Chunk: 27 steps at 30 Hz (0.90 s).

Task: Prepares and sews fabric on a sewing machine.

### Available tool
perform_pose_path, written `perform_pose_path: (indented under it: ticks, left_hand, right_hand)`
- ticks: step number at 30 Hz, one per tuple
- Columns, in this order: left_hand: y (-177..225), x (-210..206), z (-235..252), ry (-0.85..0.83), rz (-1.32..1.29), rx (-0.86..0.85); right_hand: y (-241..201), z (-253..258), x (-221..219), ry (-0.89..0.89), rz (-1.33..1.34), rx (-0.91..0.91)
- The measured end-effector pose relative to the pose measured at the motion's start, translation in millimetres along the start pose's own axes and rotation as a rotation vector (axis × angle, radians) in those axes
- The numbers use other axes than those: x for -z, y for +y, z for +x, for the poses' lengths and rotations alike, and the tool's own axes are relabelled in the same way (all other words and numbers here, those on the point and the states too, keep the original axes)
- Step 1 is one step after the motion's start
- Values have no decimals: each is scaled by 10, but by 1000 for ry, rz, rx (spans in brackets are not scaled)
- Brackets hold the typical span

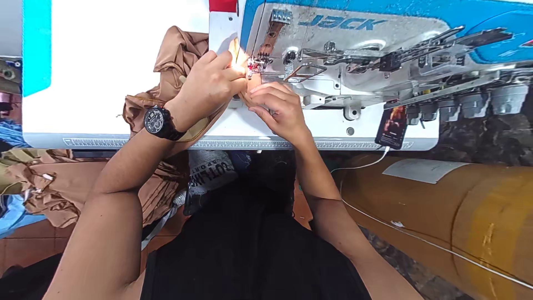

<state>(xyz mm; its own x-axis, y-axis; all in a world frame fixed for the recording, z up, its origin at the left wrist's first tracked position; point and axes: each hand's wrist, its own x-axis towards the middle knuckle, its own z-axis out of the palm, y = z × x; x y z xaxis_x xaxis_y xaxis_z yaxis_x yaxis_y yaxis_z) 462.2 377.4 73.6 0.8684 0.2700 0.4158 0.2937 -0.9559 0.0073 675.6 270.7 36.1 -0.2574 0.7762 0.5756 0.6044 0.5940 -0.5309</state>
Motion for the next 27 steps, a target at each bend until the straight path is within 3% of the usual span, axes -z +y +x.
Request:
perform_pose_path:
  ticks: [8,21,23,27]
  left_hand:
    - [-106,35,3,-32,-10,-20]
    - [-116,9,61,-48,43,27]
    - [-82,23,127,-100,16,120]
    - [212,115,433,-321,-17,604]
  right_hand:
    - [-114,10,-105,121,84,-76]
    - [-170,47,-156,120,-28,-143]
    - [-171,53,-189,130,-71,-131]
    - [-177,30,-31,12,-170,-139]
